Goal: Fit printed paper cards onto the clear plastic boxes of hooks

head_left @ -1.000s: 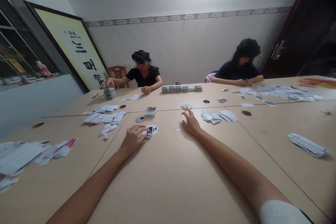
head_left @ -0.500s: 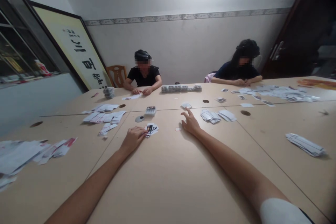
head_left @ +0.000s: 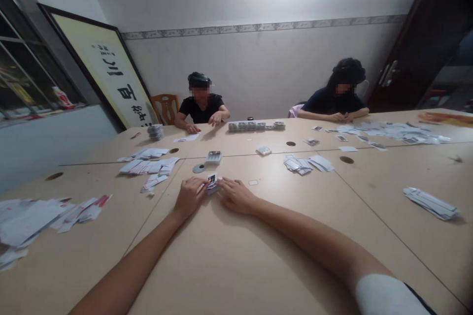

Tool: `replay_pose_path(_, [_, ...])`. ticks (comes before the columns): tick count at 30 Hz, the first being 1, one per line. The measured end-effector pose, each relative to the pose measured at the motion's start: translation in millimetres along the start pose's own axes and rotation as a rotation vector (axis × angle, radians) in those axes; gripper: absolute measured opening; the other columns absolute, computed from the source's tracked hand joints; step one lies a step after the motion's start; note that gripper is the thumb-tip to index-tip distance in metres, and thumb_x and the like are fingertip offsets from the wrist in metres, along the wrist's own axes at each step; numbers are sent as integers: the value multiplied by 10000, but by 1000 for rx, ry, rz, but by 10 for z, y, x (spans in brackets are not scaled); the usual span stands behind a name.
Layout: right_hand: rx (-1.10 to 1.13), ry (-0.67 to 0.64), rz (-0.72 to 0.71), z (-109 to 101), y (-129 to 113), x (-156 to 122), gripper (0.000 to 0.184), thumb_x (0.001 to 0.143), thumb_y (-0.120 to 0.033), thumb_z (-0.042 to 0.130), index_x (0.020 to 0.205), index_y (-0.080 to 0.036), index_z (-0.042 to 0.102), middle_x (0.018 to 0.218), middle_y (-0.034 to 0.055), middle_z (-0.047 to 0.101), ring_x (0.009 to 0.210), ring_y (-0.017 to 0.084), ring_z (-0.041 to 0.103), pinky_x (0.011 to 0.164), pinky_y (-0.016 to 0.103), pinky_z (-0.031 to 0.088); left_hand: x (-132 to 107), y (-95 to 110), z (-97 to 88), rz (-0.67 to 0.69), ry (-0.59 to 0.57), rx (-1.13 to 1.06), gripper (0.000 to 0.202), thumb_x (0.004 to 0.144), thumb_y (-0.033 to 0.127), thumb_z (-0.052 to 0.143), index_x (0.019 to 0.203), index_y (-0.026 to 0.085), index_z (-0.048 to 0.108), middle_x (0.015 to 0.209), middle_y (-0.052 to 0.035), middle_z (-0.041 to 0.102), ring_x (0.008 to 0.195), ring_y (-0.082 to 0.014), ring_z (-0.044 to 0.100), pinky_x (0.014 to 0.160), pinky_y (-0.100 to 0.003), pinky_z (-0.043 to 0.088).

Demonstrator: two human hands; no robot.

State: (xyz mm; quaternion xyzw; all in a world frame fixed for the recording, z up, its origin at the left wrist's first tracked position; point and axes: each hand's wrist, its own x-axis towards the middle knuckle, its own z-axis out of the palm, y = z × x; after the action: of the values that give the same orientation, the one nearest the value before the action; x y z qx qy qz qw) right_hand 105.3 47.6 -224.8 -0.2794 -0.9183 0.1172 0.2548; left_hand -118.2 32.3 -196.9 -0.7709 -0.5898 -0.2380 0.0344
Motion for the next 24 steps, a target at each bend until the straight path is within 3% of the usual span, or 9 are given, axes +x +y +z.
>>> replay_pose_path(3, [-22, -58, -12, 14, -19, 57, 604, 968, -310, 547, 1524, -170, 357, 1512, 190, 516, 1467, 312, 389, 1095, 544, 376, -8, 16, -7, -9, 6, -3, 237, 936, 303, 494, 946, 218, 715, 1095, -112, 765, 1100, -276, 653, 996, -425, 417])
replay_pose_path(8, [-53, -114, -38, 3, 18, 50, 541, 999, -442, 514, 1479, -199, 455, 1572, 171, 445, 1479, 344, 351, 1109, 557, 327, -24, 24, -3, -38, 49, 7, 227, 929, 272, 496, 960, 210, 713, 1098, -116, 757, 1120, -288, 643, 1008, -440, 406])
replay_pose_path(14, [-51, -118, -51, -23, 4, 30, 528, 1011, -435, 499, 1497, -238, 438, 1542, 139, 496, 1430, 292, 431, 1098, 516, 333, -17, 3, 6, -68, 61, 15, 221, 923, 254, 498, 967, 207, 709, 1092, -121, 745, 1112, -294, 643, 998, -440, 424])
replay_pose_path(24, [-107, -124, -50, -17, 17, 28, 529, 1015, -433, 487, 1505, -239, 449, 1490, 171, 520, 1327, 312, 509, 1070, 497, 348, -1, -34, 55, 14, -37, -45, 302, 974, 296, 444, 1040, 202, 723, 1156, -110, 748, 1140, -261, 645, 986, -402, 440])
